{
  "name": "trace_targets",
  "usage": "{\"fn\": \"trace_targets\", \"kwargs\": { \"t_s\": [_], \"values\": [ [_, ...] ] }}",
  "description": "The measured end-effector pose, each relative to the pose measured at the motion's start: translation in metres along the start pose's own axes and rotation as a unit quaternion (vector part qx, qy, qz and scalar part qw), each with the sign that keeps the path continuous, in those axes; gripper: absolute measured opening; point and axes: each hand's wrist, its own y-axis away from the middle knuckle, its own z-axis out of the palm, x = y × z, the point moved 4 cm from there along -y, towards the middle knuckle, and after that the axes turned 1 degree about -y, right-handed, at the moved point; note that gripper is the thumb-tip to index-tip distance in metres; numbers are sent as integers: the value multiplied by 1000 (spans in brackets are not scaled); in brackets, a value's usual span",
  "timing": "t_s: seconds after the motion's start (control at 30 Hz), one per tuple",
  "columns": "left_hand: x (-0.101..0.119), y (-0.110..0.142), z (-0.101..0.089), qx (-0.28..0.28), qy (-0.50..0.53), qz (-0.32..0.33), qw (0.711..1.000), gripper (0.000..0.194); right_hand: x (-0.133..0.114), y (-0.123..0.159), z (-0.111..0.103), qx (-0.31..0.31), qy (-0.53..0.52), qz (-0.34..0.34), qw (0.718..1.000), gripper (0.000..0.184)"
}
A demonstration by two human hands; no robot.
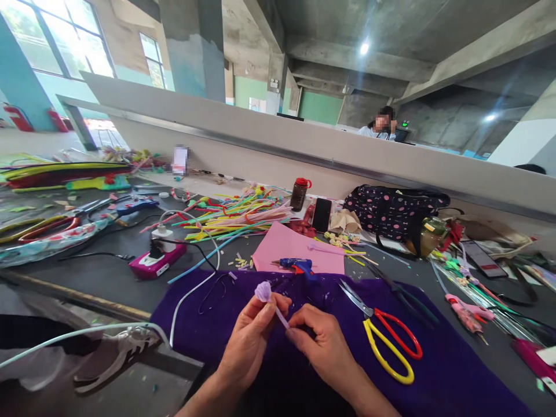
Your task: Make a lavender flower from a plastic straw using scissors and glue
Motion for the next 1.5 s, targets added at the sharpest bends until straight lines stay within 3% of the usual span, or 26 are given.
{"fn": "trace_targets", "kwargs": {
  "t_s": [0.17,0.3,0.37,0.43,0.57,0.73,1.0,1.23,1.5],
  "values": [
    [5,-1,-4,16,3,7,1000,14,-6,1,-5,-13,66,3,998,12],
    [-2,0,-1,-67,-57,-47,995,29,-6,-9,-38,5,194,-55,979,15],
    [-10,1,-1,-112,-86,-89,986,43,5,-26,-64,53,295,-51,953,17],
    [-15,2,-5,-129,-118,-97,980,47,24,-48,-88,85,331,-35,939,18],
    [-12,2,-19,-94,-205,-35,974,39,72,-89,-115,99,379,2,920,18],
    [-4,5,-33,-67,-252,3,965,31,111,-108,-111,80,413,18,907,19],
    [-9,7,-32,-77,-239,-2,968,29,140,-97,-110,45,457,36,888,18],
    [-6,6,-31,-88,-277,4,957,25,143,-91,-119,40,479,81,873,18],
    [-3,4,-30,-84,-298,-13,951,22,139,-110,-113,9,485,114,867,25]
  ]
}}
